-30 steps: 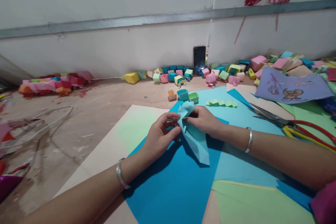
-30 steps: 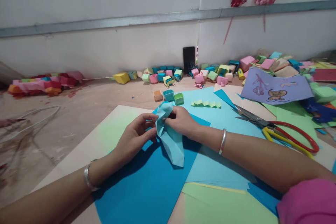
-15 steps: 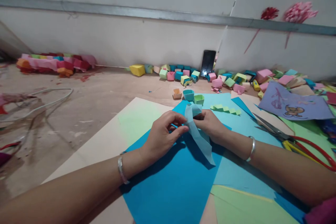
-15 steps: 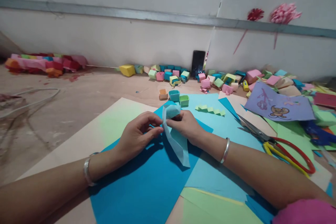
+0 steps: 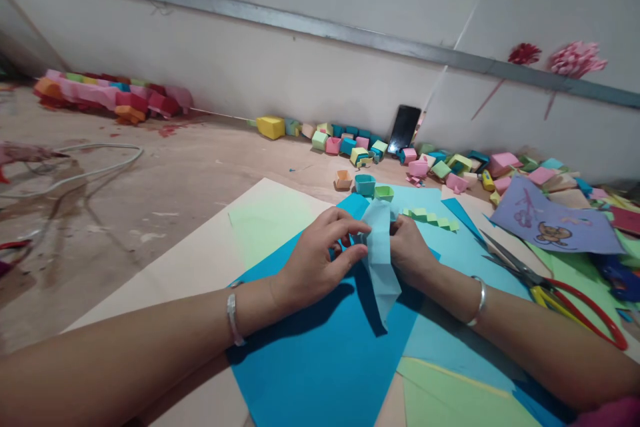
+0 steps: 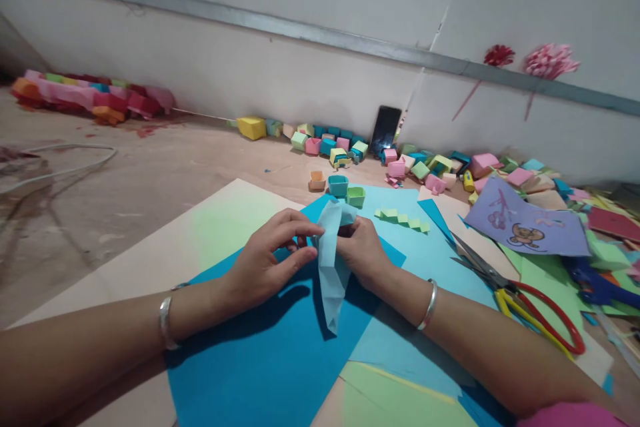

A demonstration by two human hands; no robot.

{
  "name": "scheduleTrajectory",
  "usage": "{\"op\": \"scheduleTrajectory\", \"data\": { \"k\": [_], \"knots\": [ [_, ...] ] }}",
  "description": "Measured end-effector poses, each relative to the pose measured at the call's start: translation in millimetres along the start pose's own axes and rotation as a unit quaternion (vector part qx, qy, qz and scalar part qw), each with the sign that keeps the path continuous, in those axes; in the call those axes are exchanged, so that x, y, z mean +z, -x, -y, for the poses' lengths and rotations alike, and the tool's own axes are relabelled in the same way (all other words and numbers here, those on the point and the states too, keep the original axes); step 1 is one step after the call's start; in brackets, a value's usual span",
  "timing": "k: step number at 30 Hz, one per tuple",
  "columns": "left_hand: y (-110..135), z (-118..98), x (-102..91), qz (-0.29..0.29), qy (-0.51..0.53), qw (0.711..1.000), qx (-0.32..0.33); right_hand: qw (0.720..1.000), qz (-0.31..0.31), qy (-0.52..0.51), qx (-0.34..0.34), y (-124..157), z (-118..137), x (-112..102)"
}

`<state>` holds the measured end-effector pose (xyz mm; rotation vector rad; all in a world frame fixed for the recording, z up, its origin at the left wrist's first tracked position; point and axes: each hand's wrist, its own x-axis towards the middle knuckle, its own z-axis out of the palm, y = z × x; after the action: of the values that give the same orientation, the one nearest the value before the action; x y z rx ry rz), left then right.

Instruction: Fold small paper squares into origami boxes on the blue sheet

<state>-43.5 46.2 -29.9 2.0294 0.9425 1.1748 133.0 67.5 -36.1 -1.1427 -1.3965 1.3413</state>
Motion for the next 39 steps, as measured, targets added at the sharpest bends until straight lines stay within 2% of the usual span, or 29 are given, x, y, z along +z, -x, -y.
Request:
{"op": "scheduleTrajectory", "data": {
  "k": [4,7,12,15,17,23,27,29,34,39],
  "knots": [
    [-0.7,0.8,-0.1,-0.019,0.034,0.999,0.003,0.988,-0.065,0.128,-0.064,-3.6,1.1,-4.1],
    [-1.6,1.4,0.5,-0.039,0.024,0.999,-0.013,0.963,-0.065,0.220,-0.143,-2.0,1.4,-6.5],
    [-1.7,-1.2,2.1,-0.071,0.033,0.995,-0.059,0.898,-0.042,0.361,-0.247,4.1,5.5,-6.8],
    [-1.2,-1.3,2.9,-0.068,0.057,0.992,-0.091,0.853,-0.055,0.426,-0.297,3.2,10.0,-8.8],
    [-1.5,0.7,2.7,-0.062,0.054,0.989,-0.120,0.838,-0.067,0.442,-0.313,2.0,12.6,-10.6],
    [-7.7,7.6,-0.4,-0.088,0.075,0.975,-0.189,0.868,-0.049,0.410,-0.276,2.7,15.0,-9.9],
    [-10.1,7.7,0.0,-0.117,0.086,0.972,-0.184,0.886,-0.035,0.399,-0.235,0.3,12.9,-8.5],
    [-9.2,6.9,0.4,-0.103,0.073,0.978,-0.164,0.894,-0.026,0.391,-0.218,-1.9,11.9,-8.9],
    [-5.8,2.9,-1.7,-0.005,0.040,0.988,-0.146,0.908,-0.009,0.354,-0.225,-4.8,10.1,-10.0],
    [-6.4,1.7,-5.0,-0.020,0.054,0.990,-0.126,0.925,0.041,0.307,-0.219,-4.3,9.2,-10.4]
  ]
}}
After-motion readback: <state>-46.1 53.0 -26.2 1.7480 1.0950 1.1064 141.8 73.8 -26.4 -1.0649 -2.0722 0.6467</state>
